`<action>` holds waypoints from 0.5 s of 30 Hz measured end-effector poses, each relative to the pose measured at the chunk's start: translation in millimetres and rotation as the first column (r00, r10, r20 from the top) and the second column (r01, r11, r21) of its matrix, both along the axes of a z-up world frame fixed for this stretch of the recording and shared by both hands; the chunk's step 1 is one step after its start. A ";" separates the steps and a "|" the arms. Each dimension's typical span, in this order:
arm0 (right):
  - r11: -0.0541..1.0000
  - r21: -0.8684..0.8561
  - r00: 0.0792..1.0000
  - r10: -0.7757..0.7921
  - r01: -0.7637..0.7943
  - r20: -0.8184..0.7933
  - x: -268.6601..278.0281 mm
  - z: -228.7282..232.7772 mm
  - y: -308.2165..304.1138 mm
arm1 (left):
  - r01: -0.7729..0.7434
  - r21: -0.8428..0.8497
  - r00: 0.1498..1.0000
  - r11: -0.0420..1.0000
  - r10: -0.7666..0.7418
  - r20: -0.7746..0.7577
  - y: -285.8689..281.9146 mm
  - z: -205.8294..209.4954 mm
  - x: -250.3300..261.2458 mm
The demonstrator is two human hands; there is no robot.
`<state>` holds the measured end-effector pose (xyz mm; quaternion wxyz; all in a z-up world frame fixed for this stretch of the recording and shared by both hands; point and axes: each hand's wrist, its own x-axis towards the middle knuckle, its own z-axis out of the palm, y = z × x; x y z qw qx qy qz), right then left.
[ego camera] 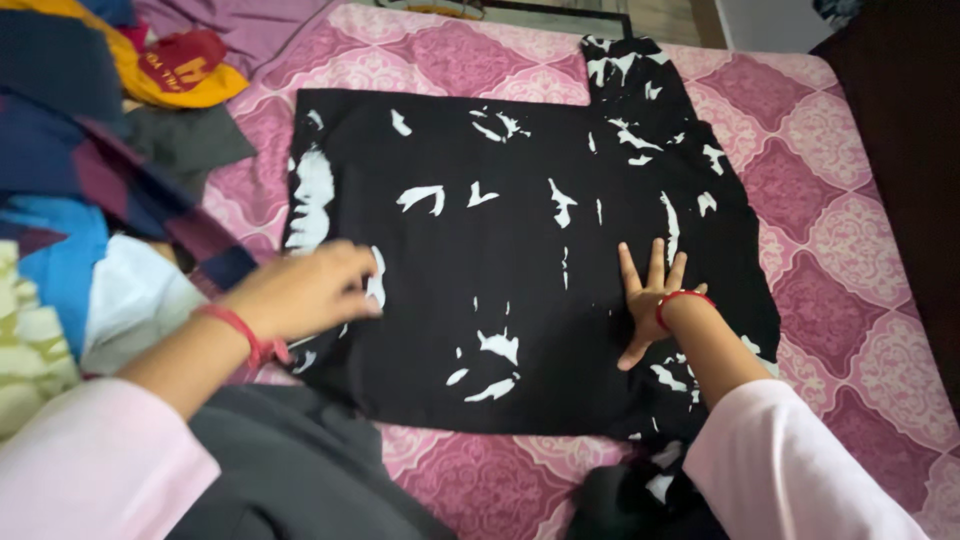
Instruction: The person picks up a black shirt from a pile, spreads it on a bed, and folds it into a square before picking up a patterned yellow shirt and folding it.
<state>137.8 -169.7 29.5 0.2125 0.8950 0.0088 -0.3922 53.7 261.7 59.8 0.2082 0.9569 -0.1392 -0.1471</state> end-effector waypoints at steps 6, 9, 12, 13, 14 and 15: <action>0.997 0.073 0.999 -0.009 0.005 0.052 -6.4 4.9 -5.1 | 0.118 0.138 0.920 0.983 -0.056 -0.387 7.8 14.1 -58.4; 0.993 0.116 0.994 -0.011 -0.002 0.105 -11.7 7.6 -7.6 | 0.119 0.277 0.911 0.953 0.007 -0.413 22.1 6.4 -67.3; 0.983 0.178 0.978 0.005 -0.043 0.207 -26.4 12.9 -15.2 | 0.114 0.403 0.929 0.908 0.046 -0.367 30.4 -9.2 -69.2; 0.976 0.210 0.971 0.007 -0.059 0.238 -32.7 14.6 -19.4 | 0.112 0.437 0.936 0.892 0.053 -0.348 34.2 -13.7 -69.7; 0.969 0.237 0.962 0.003 -0.070 0.272 -39.4 16.8 -27.4 | 0.085 0.421 0.921 0.903 0.090 -0.378 36.8 -17.7 -67.6; 0.957 0.257 0.957 0.056 -0.133 0.285 -45.7 15.6 -34.1 | 0.058 0.405 0.904 0.912 0.124 -0.410 38.0 -22.2 -64.6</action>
